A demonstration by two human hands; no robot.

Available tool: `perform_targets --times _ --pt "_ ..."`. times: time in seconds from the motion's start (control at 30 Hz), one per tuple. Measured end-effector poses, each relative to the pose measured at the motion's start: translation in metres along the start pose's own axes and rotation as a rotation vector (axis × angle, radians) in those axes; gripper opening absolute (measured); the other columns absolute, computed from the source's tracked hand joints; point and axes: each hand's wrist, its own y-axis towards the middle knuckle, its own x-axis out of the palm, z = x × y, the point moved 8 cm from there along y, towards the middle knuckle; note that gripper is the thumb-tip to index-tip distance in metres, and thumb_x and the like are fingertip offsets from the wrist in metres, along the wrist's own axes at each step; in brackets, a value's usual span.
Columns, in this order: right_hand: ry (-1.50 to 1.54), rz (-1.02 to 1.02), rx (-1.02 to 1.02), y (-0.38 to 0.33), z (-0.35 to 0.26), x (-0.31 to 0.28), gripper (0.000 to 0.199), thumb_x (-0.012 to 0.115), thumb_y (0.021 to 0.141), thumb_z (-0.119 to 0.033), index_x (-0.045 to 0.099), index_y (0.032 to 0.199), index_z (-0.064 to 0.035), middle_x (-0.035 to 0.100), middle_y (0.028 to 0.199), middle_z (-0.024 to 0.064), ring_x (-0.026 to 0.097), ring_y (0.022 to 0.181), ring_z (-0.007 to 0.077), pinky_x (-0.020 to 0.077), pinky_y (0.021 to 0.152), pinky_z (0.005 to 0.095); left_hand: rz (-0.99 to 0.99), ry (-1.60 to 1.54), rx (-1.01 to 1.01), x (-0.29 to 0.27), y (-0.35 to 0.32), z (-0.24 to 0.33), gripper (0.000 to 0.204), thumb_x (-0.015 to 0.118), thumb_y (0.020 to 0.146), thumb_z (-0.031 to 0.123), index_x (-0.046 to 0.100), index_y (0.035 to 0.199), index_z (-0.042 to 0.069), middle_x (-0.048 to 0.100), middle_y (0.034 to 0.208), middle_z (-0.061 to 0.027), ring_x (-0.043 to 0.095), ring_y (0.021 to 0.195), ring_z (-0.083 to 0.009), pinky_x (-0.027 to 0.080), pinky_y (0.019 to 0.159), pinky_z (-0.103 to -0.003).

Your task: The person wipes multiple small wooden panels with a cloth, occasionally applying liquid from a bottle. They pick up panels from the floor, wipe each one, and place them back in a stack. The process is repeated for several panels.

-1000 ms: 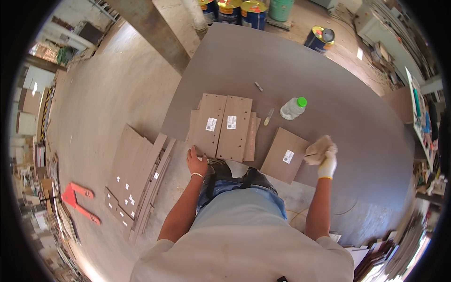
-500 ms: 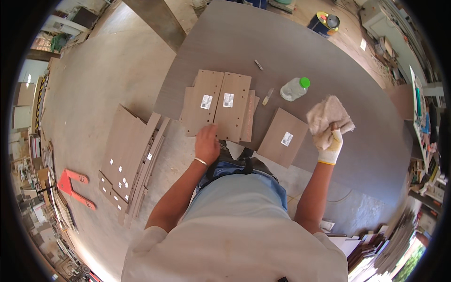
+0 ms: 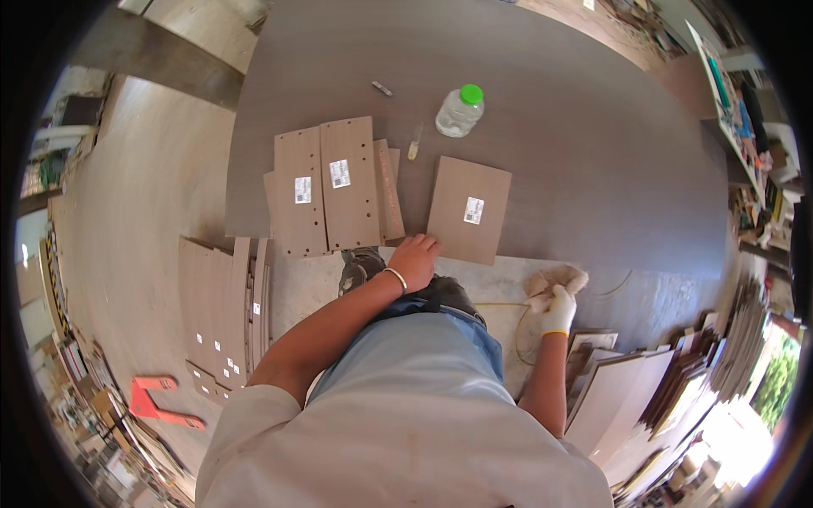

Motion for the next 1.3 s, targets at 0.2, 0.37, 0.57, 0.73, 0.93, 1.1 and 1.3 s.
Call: perform_targets --times 0.2,0.37,0.57,0.73,0.93,1.1,1.3 --pt "0.284 0.059 0.049 -0.014 0.006 -0.054 0.027 0.061 0.091 0.0 0.067 0.116 -0.0071 0.054 0.085 -0.006 0.048 0.06 0.0041 0.0391 0.051 0.0228 -0.051 0.204 0.135 0.032 0.047 0.048 0.057 0.064 0.087 0.012 0.057 0.143 0.001 0.06 0.123 -0.0119 0.055 0.116 -0.0294 0.044 0.098 -0.041" --pt "0.341 0.02 0.144 -0.046 0.061 -0.024 0.027 0.063 0.089 -0.002 0.068 0.116 -0.0005 0.062 0.095 0.001 0.056 0.071 0.0096 0.0437 0.058 0.024 -0.067 0.236 0.156 0.043 0.049 0.047 0.063 0.066 0.086 0.012 0.054 0.147 0.001 0.059 0.12 -0.0127 0.053 0.115 -0.031 0.043 0.097 -0.043" --pt "-0.241 -0.064 0.034 -0.045 0.038 0.042 0.059 0.071 0.088 -0.012 0.057 0.143 0.0043 0.072 0.11 0.0116 0.07 0.098 0.021 0.0576 0.083 0.033 -0.07 0.183 0.098 0.036 0.046 0.05 0.063 0.068 0.086 0.012 0.055 0.147 0.007 0.058 0.121 -0.0128 0.053 0.114 -0.0328 0.043 0.098 -0.046" --pt "-0.75 0.081 -0.585 -0.059 -0.066 0.125 0.084 0.078 0.081 -0.021 0.044 0.156 -0.0045 0.074 0.117 0.0234 0.069 0.115 0.0412 0.052 0.105 0.0465 -0.023 0.116 0.043 0.034 0.045 0.047 0.062 0.068 0.085 0.011 0.057 0.146 0.009 0.057 0.12 -0.0132 0.054 0.114 -0.0341 0.044 0.097 -0.048" --pt "-0.849 -0.331 -0.41 -0.052 -0.002 0.172 0.029 0.074 0.085 -0.029 0.077 0.108 -0.0124 0.077 0.101 0.0167 0.074 0.097 0.0371 0.0572 0.089 0.0468 0.139 -0.105 -0.106 0.035 0.044 0.004 0.064 0.07 0.085 0.011 0.055 0.147 0.006 0.058 0.116 -0.0147 0.055 0.114 -0.0368 0.046 0.098 -0.049" --pt "-1.078 -0.32 -0.348 -0.054 0.015 0.193 0.025 0.075 0.086 -0.034 0.078 0.098 -0.0127 0.077 0.097 0.0153 0.074 0.096 0.037 0.0576 0.085 0.0466 0.008 0.014 -0.042 0.021 0.044 0.006 0.065 0.069 0.086 0.01 0.052 0.148 0.001 0.058 0.117 -0.0147 0.055 0.117 -0.0352 0.047 0.098 -0.046" --pt "-1.162 -0.335 -0.411 -0.055 0.014 0.201 0.024 0.076 0.085 -0.036 0.077 0.093 -0.013 0.078 0.094 0.0144 0.074 0.094 0.0359 0.0578 0.083 0.0469 -0.036 0.02 0.018 0.012 0.042 0.007 0.069 0.068 0.086 0.009 0.047 0.151 -0.001 0.056 0.121 -0.0152 0.053 0.121 -0.034 0.046 0.098 -0.045"
